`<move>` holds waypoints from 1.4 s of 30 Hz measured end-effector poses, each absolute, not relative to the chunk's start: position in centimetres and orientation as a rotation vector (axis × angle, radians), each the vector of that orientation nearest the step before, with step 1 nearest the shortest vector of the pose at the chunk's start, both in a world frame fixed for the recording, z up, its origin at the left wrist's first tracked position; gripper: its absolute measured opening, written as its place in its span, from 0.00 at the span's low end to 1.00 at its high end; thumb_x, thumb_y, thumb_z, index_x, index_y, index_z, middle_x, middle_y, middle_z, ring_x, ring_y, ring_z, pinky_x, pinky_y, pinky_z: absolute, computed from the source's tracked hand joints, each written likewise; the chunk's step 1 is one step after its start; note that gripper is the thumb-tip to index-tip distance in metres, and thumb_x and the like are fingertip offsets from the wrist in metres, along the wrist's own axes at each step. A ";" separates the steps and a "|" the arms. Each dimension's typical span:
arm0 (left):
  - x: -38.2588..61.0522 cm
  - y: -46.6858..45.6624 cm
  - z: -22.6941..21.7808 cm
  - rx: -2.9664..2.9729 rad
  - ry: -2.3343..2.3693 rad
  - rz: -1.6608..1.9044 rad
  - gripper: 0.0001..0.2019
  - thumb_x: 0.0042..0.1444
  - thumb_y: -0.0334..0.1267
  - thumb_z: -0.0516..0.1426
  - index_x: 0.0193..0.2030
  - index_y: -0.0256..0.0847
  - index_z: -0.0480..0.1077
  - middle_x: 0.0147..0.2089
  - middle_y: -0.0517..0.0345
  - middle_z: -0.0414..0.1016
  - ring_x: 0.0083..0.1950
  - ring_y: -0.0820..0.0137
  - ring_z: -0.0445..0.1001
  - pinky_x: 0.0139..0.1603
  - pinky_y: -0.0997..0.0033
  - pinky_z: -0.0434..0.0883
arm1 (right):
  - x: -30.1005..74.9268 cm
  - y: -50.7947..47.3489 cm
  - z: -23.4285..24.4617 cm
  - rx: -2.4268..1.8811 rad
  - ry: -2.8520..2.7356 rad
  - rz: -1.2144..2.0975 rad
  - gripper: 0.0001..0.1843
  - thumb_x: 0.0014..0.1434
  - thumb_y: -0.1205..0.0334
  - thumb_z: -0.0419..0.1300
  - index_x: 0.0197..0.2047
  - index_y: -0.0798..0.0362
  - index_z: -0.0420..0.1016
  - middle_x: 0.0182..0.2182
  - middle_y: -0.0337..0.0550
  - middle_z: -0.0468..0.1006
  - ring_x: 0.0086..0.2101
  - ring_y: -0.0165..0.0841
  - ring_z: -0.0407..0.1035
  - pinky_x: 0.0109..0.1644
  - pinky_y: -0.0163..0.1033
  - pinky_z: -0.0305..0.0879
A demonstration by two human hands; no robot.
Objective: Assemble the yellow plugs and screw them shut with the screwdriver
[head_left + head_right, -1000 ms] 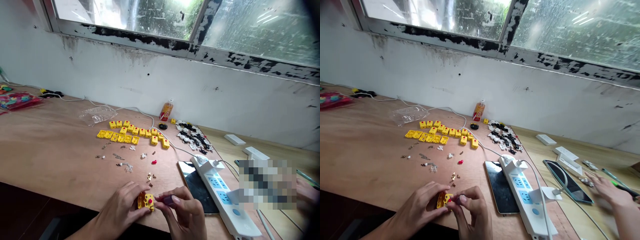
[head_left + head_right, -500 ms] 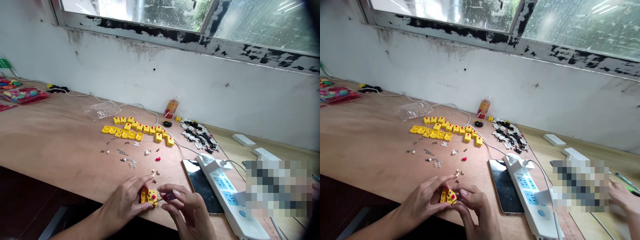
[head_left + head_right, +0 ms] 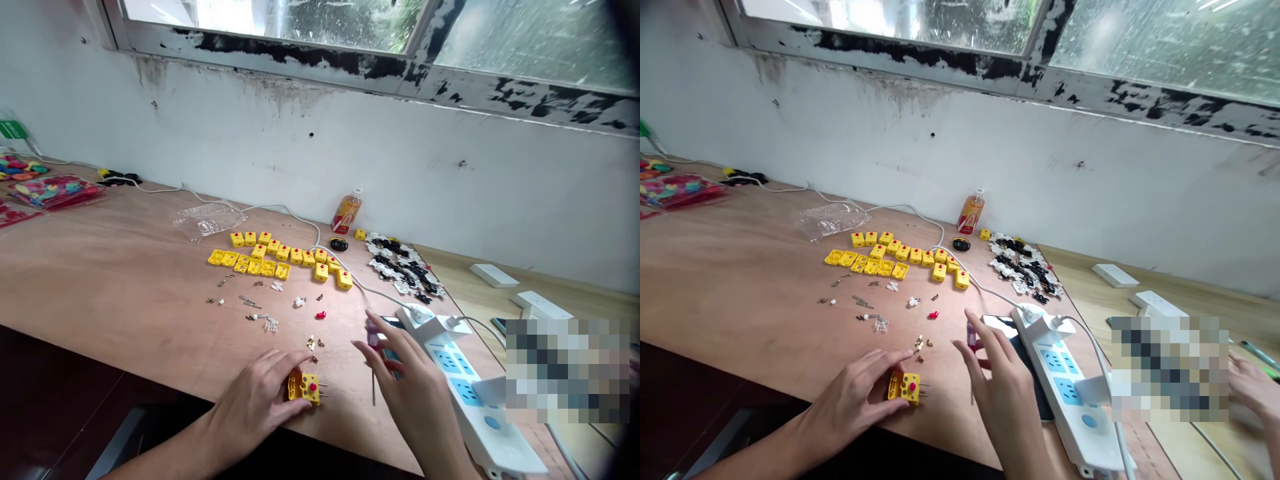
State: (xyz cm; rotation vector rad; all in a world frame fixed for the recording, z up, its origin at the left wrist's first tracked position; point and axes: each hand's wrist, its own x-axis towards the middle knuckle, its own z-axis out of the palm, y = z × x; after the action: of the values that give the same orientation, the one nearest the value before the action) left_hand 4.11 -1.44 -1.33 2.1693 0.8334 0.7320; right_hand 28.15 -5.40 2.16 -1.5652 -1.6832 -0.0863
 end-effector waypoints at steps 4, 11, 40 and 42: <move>4.0 -1.6 -1.3 2.145 0.826 0.784 0.32 0.55 0.26 0.69 0.65 0.47 0.67 0.53 0.55 0.78 0.53 0.62 0.78 0.59 0.62 0.75 | 30.3 -3.3 0.1 -1.744 -1.967 -0.299 0.16 0.70 0.55 0.56 0.55 0.47 0.80 0.43 0.50 0.85 0.36 0.43 0.83 0.28 0.41 0.79; -0.3 2.4 -0.4 2.079 1.020 0.871 0.08 0.68 0.38 0.59 0.51 0.46 0.76 0.42 0.60 0.79 0.34 0.71 0.73 0.37 0.73 0.71 | 29.8 -4.6 -0.5 -1.746 -1.972 -0.241 0.16 0.72 0.57 0.52 0.51 0.46 0.81 0.46 0.48 0.85 0.45 0.43 0.81 0.39 0.44 0.81; -8.1 9.7 -0.9 2.305 1.499 0.786 0.15 0.68 0.43 0.53 0.52 0.40 0.78 0.48 0.51 0.76 0.39 0.64 0.79 0.45 0.64 0.76 | 24.0 -7.0 -1.6 -1.386 -1.968 0.661 0.09 0.68 0.62 0.60 0.49 0.43 0.79 0.48 0.45 0.79 0.48 0.37 0.79 0.50 0.38 0.80; -8.2 10.1 -0.5 2.317 1.505 0.785 0.16 0.68 0.41 0.52 0.52 0.39 0.78 0.49 0.50 0.76 0.40 0.64 0.80 0.45 0.64 0.76 | 23.9 -6.9 -1.7 -1.377 -1.970 0.663 0.09 0.68 0.62 0.59 0.49 0.43 0.78 0.48 0.45 0.79 0.48 0.36 0.79 0.50 0.38 0.79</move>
State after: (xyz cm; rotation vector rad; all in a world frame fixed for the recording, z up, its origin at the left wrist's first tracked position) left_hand -8.23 10.10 -0.46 2.3172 1.5054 0.7851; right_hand 23.92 -6.91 -1.66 -1.3773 -1.9695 0.6628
